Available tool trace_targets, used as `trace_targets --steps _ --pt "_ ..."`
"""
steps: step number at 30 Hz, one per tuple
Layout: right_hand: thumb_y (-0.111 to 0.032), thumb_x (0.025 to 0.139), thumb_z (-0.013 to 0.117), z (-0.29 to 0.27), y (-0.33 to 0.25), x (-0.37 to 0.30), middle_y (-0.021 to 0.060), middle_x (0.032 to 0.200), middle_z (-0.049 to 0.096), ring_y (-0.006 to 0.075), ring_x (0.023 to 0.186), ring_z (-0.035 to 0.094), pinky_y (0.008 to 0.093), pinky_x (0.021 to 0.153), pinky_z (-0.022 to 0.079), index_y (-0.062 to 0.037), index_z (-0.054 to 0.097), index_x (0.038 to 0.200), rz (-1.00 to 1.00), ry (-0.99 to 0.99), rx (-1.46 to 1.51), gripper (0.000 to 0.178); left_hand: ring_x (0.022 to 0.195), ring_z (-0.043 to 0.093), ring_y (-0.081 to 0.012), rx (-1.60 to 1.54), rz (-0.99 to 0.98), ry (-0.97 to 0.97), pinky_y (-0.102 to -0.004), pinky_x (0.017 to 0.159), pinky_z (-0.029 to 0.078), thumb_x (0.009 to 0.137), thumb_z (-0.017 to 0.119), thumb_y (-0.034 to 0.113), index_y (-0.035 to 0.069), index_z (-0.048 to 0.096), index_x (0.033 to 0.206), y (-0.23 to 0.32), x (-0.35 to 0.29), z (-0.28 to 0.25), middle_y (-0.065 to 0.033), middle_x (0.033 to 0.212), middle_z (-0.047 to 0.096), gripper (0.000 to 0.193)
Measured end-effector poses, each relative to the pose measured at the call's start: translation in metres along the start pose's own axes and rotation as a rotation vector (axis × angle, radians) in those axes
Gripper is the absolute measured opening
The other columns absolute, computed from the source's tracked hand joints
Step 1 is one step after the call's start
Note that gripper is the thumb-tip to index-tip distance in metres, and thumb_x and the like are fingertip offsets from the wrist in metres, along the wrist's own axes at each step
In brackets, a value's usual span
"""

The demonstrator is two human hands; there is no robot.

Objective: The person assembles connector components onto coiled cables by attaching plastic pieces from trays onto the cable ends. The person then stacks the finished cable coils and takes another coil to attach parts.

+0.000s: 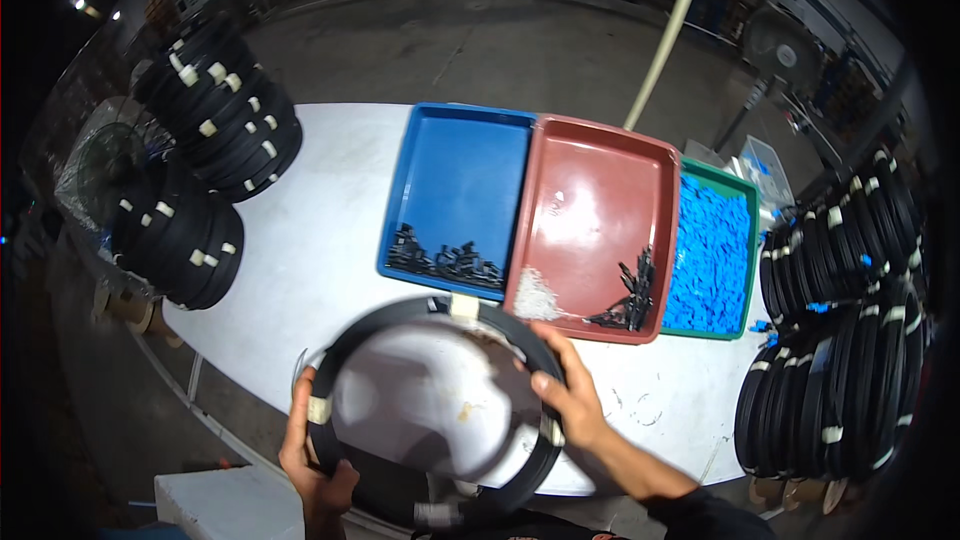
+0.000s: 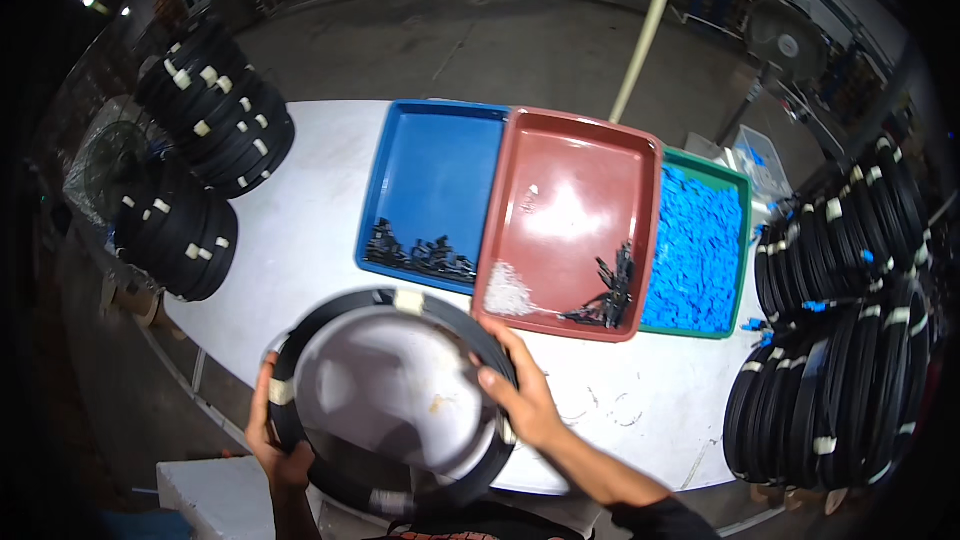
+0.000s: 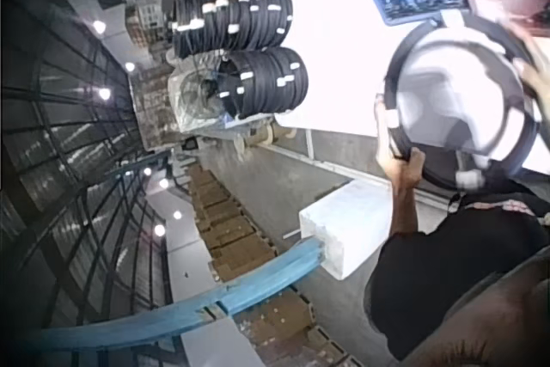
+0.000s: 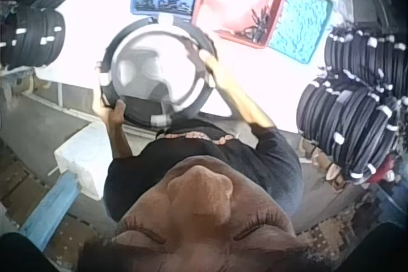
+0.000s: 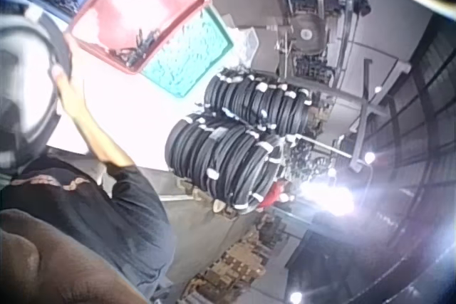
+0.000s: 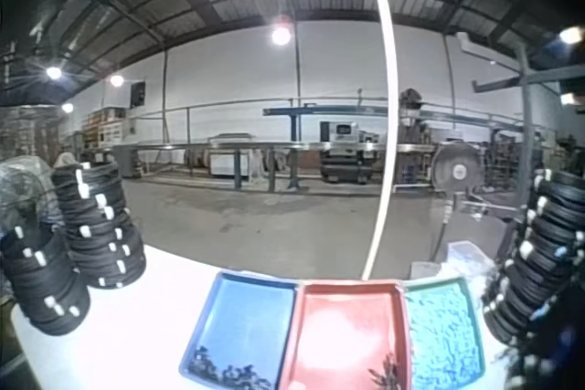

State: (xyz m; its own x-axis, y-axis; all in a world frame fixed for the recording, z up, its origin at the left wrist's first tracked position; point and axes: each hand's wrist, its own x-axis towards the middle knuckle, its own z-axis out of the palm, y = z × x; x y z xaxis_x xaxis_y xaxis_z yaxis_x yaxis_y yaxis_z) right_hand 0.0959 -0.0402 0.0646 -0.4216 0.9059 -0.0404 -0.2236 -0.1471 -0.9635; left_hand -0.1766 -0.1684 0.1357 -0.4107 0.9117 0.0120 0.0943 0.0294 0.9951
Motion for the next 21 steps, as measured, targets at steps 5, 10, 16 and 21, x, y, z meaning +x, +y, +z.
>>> trace_targets --steps 5,10,16,21 --pt "-0.011 0.1 0.058 -0.027 0.067 -0.1 0.0136 0.142 0.052 0.019 0.13 0.049 0.0317 0.114 0.034 0.0037 0.036 0.152 -0.014 0.28 -0.021 0.059 0.143 0.046 -0.0346 0.189 0.161 -0.183 -0.0394 0.12 0.029 0.056 0.053 0.002 -0.014 0.047 0.144 -0.075 -0.022 0.026 -0.0282 0.148 0.051 0.089" --pt "-0.011 0.099 0.056 -0.053 0.098 -0.14 0.0121 0.139 0.055 0.0183 0.127 0.051 0.0301 0.112 0.035 0.0037 0.039 0.151 -0.065 0.443 -0.114 0.057 0.143 0.045 -0.0323 0.204 0.256 -0.454 -0.0353 0.121 0.028 0.058 0.051 -0.001 -0.008 0.045 0.148 -0.115 -0.009 0.057 -0.0245 0.149 0.052 0.091" --pt "-0.003 0.097 0.054 -0.078 0.106 -0.178 0.0153 0.14 0.056 0.0202 0.127 0.053 0.0302 0.111 0.038 0.0055 0.041 0.15 -0.134 0.654 -0.251 0.055 0.114 0.065 -0.0298 0.196 -0.063 -0.599 -0.034 0.098 0.049 0.061 0.05 -0.006 0.004 0.05 0.148 -0.12 -0.001 0.112 -0.0224 0.132 0.066 0.088" --pt "-0.002 0.098 0.053 -0.085 0.107 -0.193 0.0204 0.14 0.056 0.0245 0.13 0.053 0.0327 0.113 0.036 0.0068 0.042 0.148 -0.159 0.736 -0.263 0.053 0.118 0.065 -0.0346 0.316 0.15 -0.665 -0.0331 0.101 0.048 0.064 0.05 -0.006 0.004 0.054 0.145 -0.146 0.018 0.141 -0.0253 0.13 0.066 0.081"
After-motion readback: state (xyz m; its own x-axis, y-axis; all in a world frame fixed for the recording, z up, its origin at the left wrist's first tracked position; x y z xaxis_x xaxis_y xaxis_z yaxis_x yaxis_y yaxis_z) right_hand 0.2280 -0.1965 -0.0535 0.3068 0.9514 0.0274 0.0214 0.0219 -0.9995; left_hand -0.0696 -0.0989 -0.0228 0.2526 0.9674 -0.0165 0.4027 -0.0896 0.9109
